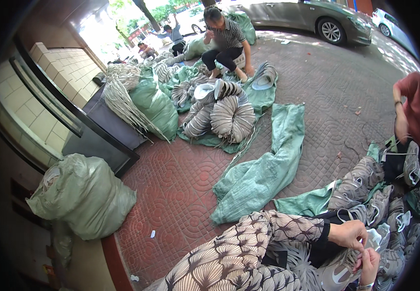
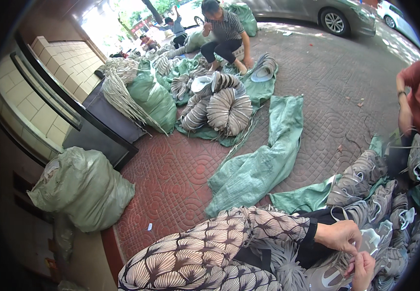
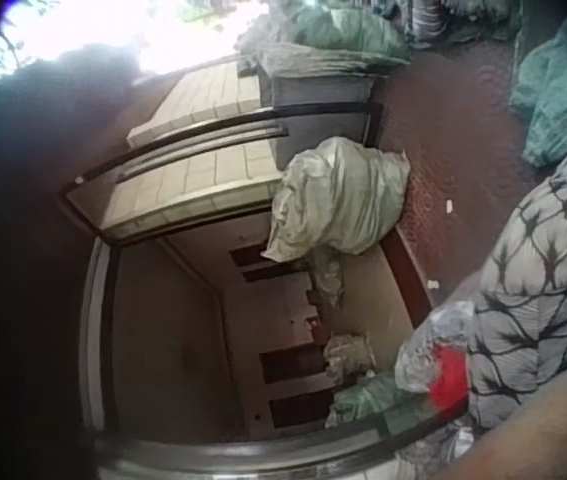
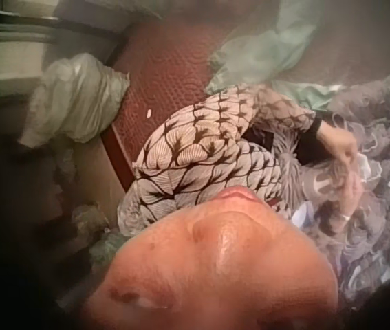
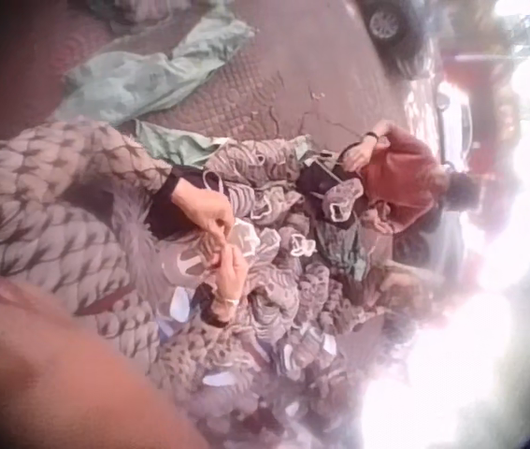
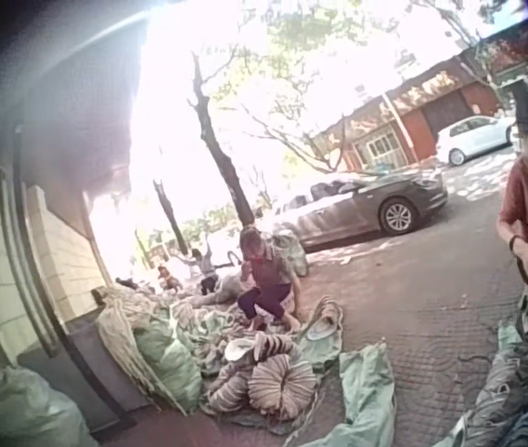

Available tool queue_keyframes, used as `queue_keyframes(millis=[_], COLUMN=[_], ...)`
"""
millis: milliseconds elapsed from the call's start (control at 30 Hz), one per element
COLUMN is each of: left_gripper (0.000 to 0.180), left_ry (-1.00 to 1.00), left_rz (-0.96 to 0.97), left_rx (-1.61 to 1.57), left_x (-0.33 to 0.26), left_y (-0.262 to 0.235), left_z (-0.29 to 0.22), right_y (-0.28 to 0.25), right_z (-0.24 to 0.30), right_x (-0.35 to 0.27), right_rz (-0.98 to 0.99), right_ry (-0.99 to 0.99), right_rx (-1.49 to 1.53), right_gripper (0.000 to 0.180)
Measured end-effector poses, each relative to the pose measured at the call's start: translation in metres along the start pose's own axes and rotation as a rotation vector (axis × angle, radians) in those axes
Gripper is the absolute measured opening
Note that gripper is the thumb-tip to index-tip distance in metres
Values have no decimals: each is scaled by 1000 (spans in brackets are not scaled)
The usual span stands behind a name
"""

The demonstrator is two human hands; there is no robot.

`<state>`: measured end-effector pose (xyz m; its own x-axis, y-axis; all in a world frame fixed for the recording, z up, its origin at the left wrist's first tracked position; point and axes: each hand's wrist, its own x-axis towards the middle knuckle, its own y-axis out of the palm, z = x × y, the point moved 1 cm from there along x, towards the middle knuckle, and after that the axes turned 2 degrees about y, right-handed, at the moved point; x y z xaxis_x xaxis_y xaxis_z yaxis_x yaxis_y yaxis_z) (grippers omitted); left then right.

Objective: Lacing various pairs of sneakers while sitting outdoors.

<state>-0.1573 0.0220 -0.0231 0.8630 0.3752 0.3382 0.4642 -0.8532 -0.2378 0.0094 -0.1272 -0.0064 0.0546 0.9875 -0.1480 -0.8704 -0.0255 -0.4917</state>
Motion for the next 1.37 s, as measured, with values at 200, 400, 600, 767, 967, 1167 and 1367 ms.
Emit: queue_keyframes(millis=[200,400,600,767,967,1167,1367], left_gripper=[22,14,7,9,17,17,16], left_ry=[-16,0,-140,-89,-111,-158,-201], left_rz=[16,-124,-158,1,-98,-87,32], left_rx=[50,83,169,247,479,145,311], left_x=[8,-1,-5,-12,-13,4,-3], left_y=[25,29,37,59,4,13,29], left_z=[3,-11,-3,6,7,10,-1], right_y=[20,24,41,64,64,62,65], right_z=[52,23,31,7,60,43,48], right_x=[-22,-19,-41,-73,-29,-52,-63], right_rz=[-217,-333,-462,-531,-384,-343,-346], right_ry=[242,205,347,326,390,297,290], right_rx=[105,60,204,414,730,949,953], right_gripper=[28,32,30,36,49,64,71])
